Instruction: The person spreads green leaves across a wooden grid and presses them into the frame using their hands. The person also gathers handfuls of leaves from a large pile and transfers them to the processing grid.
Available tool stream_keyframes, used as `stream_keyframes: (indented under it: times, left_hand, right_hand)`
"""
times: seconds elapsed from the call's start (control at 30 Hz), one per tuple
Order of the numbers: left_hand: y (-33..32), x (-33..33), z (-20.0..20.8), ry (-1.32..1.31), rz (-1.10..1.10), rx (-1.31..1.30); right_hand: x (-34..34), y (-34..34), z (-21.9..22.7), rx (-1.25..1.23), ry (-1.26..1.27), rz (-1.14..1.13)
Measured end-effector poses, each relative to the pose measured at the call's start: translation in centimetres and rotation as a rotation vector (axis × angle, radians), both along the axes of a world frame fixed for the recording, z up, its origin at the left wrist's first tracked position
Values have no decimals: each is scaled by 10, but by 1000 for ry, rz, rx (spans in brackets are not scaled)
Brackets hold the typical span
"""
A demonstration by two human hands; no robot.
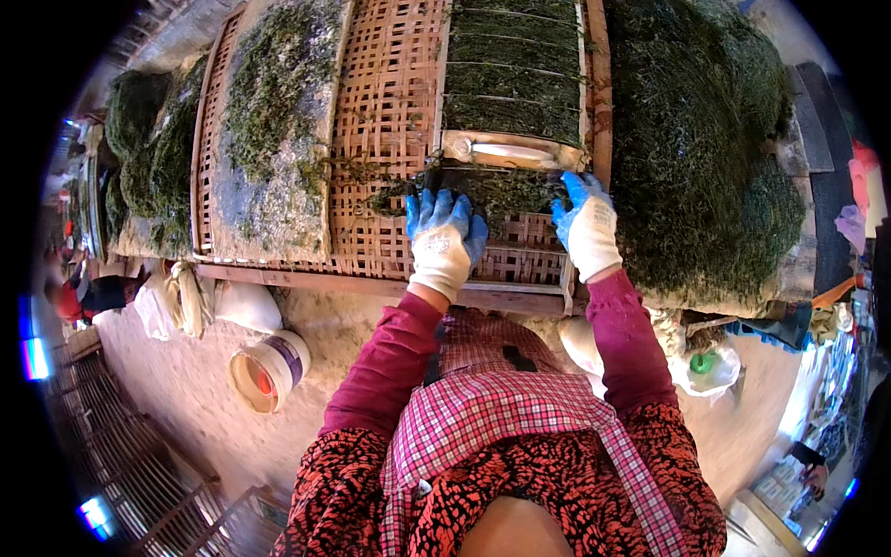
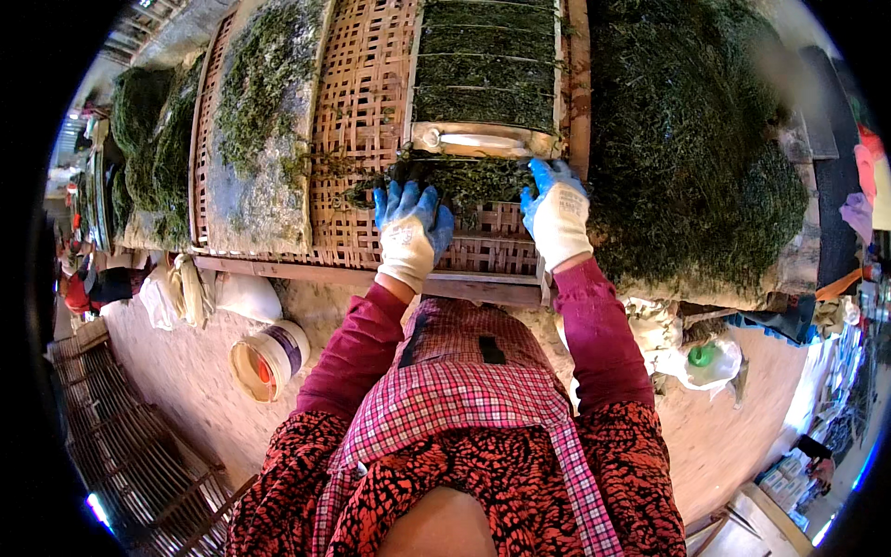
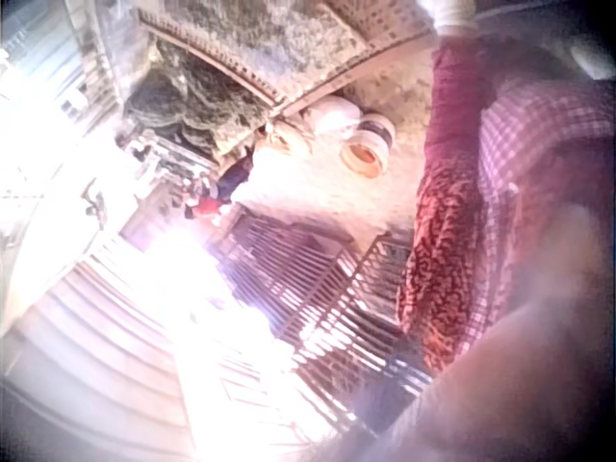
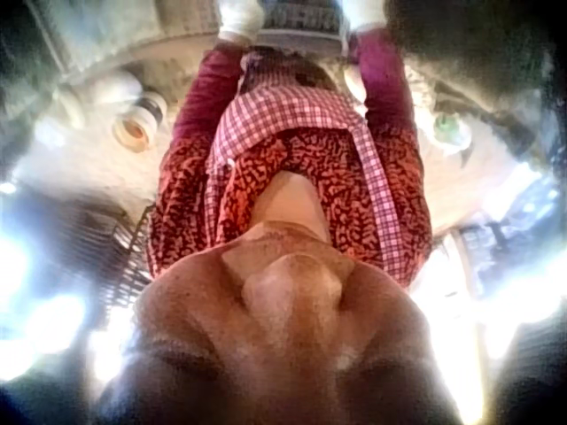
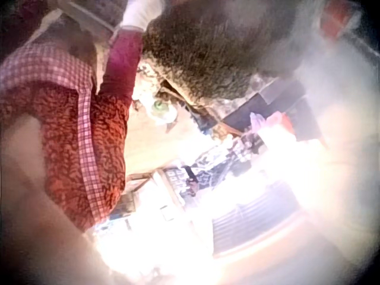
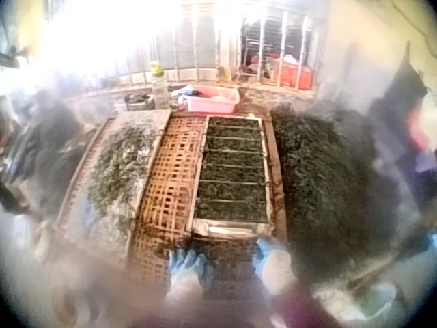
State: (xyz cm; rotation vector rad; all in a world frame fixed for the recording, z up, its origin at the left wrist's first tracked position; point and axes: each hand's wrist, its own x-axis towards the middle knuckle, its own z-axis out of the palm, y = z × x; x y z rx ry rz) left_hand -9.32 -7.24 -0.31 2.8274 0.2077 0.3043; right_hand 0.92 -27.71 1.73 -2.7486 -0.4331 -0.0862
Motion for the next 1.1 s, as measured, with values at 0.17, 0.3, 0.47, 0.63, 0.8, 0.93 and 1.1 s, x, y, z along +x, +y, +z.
stream_keyframes:
  times: [0.17, 0.3, 0.47, 0.63, 0.8, 0.93, 1.1]
  left_hand:
    - [-43, 8, 0, 51, -339, 42]
    - [-21, 13, -32, 83, -253, 190]
    - [12, 12, -9, -63, -150, 223]
    - [7, 20, -11, -185, -311, 214]
    - [49, 6, -11, 20, -223, 264]
    - [51, 2, 0, 104, -279, 324]
    - [39, 26, -12, -149, -464, 389]
  right_hand:
    - [-18, 1, 2, -70, -157, 129]
    - [-25, -18, -26, -389, -57, 336]
    - [-19, -16, 4, -311, 47, 267]
    - [-17, 22, -1, -349, -29, 622]
    - [1, -29, -34, -630, 28, 562]
    - [2, -46, -15, -348, -87, 542]
    - [18, -28, -21, -313, -226, 591]
